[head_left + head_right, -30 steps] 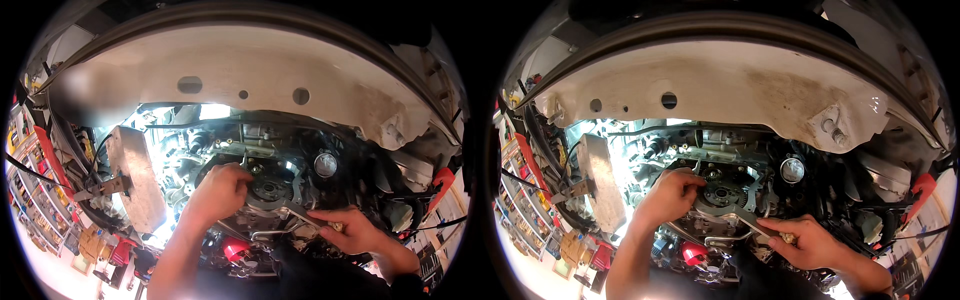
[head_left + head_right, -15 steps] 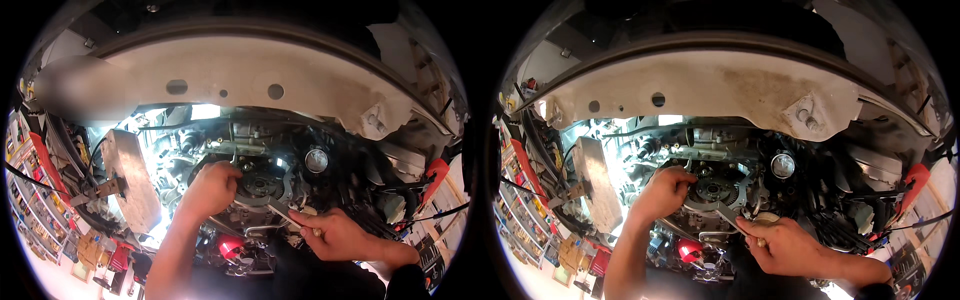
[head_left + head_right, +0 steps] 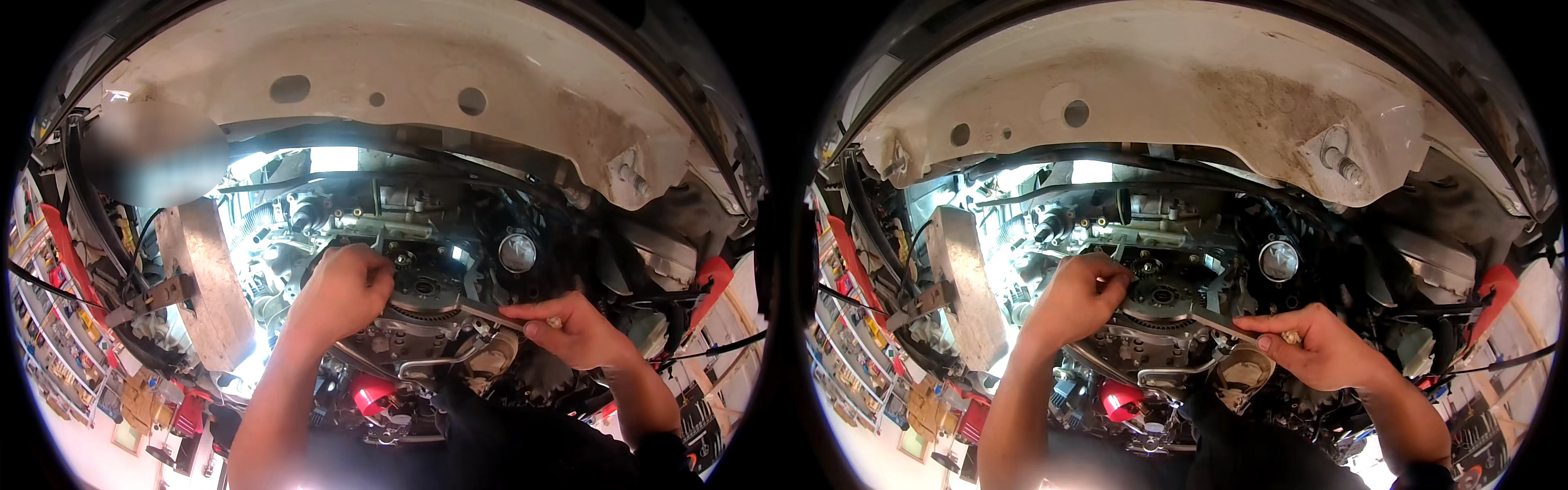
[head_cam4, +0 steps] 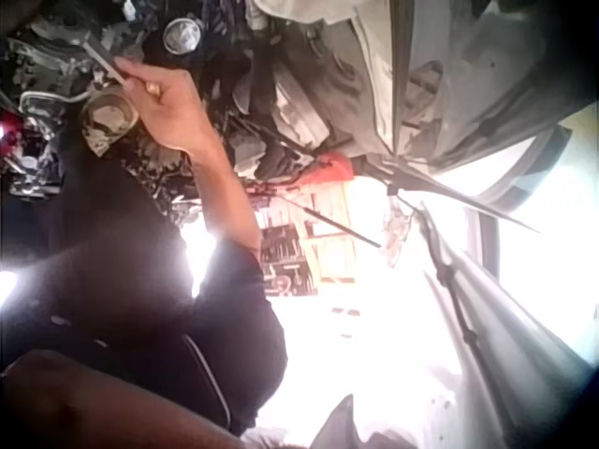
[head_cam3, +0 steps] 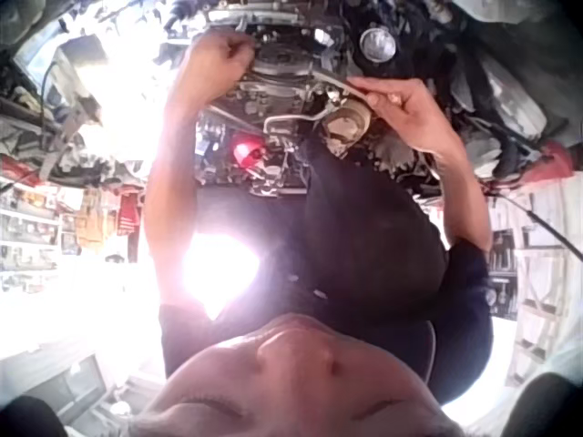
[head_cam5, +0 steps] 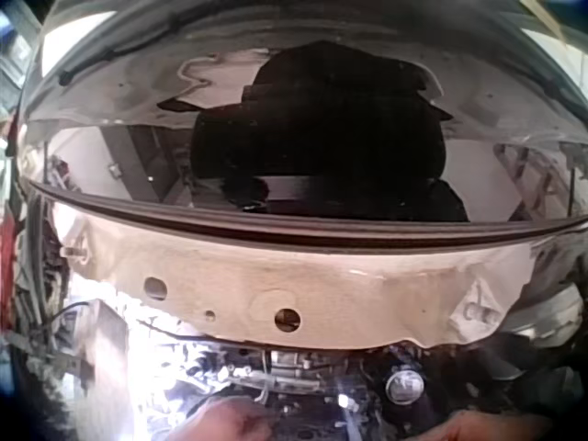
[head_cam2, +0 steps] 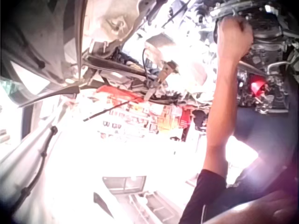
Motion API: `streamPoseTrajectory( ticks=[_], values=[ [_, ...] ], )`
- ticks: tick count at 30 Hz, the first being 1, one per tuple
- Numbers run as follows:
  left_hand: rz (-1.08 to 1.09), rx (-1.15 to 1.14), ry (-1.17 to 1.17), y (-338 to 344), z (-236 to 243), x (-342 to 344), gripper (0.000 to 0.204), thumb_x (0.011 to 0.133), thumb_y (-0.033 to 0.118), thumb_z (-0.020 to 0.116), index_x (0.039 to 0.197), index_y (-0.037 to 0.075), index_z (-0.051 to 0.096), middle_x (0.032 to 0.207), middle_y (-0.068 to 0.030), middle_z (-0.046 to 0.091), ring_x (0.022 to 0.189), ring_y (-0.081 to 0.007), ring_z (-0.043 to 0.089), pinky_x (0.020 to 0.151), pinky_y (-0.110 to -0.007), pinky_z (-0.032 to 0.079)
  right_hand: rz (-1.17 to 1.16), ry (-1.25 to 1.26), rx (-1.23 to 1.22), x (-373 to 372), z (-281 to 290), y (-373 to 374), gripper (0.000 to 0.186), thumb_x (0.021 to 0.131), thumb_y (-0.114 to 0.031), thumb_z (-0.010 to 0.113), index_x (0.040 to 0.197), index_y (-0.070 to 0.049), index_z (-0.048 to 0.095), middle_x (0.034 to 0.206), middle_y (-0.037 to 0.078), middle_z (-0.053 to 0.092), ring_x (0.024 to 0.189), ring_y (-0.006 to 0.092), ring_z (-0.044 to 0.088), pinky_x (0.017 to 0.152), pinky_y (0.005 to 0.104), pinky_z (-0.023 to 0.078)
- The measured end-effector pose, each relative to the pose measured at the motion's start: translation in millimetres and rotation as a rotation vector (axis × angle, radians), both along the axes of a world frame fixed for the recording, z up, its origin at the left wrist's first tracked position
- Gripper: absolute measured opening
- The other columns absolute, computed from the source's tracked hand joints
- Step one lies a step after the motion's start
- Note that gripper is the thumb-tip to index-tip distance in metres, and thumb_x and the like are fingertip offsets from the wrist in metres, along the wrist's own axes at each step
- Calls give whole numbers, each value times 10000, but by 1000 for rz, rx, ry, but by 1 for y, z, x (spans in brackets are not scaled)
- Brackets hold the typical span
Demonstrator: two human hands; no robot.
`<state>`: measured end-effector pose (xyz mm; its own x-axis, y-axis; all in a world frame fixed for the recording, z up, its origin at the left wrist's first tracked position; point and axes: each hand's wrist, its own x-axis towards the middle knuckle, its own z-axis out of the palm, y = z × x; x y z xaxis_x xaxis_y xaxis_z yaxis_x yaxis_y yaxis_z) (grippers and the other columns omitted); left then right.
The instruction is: The person marks a gear with a pen, wipes components with a cloth, and handles parts inside an engine bay.
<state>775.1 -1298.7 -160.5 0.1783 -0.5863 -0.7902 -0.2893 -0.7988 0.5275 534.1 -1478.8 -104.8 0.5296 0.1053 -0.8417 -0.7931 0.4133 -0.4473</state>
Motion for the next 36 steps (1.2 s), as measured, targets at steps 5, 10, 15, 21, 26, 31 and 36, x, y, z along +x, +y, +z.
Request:
streamPoseTrajectory(
  ticks=[5, 10, 15, 21, 26, 31, 36],
  values=[
    [-59, -52, 12, 2, -3, -1, 206, 840, 131, 597, 933, -17, 706, 899, -175, 684, 798, -320, 666, 735, -364, 520, 50, -103, -94, -10, -10, 4, 308, 946, -22, 560, 1248, -40, 621, 826, 7, 675, 749, 28, 486, 677, 203, 437],
    [-87, -76, 16, 0, -1, -1, 200, 841, 121, 594, 933, -17, 707, 889, -173, 681, 796, -319, 665, 734, -365, 520, 56, -103, -63, -15, -9, 4, 319, 942, -22, 561, 1257, -39, 612, 746, -3, 644, 672, 31, 453, 596, 216, 405],
    [-74, -66, 26, 0, -4, -2, 196, 831, 97, 596, 938, -28, 703, 878, -168, 677, 789, -310, 665, 724, -353, 525, 70, -87, -63, -13, -2, 5, 339, 938, -26, 561, 1275, -39, 595, 633, 19, 572, 580, 55, 408, 526, 231, 354],
    [-6, -11, 92, -3, 1, -1, 183, 807, 132, 596, 860, -10, 698, 891, -184, 665, 878, -375, 640, 809, -427, 500, 250, -223, -375, -1, 8, 5, 353, 888, -58, 599, 1240, -67, 626, 694, 124, 594, 538, 223, 548, 523, 323, 428],
    [-32, -51, 62, -1, 1, -1, 185, 803, 136, 601, 863, -12, 693, 903, -175, 667, 876, -374, 639, 821, -427, 501, 507, -252, -552, 3, 6, 0, 373, 852, -92, 604, 1223, -106, 641, 700, 93, 575, 580, 287, 578, 545, 370, 469],
    [-34, -27, 60, 0, 0, -2, 191, 803, 146, 609, 884, -2, 696, 918, -165, 672, 910, -369, 631, 851, -426, 496, 487, -299, -527, 4, 11, 5, 395, 840, -72, 599, 1232, -107, 635, 703, 103, 592, 571, 285, 581, 523, 370, 474],
    [-22, -24, 38, 2, -2, -2, 185, 806, 141, 609, 893, 6, 701, 944, -169, 673, 959, -367, 618, 872, -427, 486, 441, -306, -503, 6, 12, 7, 414, 830, -47, 606, 1240, -98, 629, 725, 120, 620, 578, 286, 600, 537, 353, 498]
  ],
)
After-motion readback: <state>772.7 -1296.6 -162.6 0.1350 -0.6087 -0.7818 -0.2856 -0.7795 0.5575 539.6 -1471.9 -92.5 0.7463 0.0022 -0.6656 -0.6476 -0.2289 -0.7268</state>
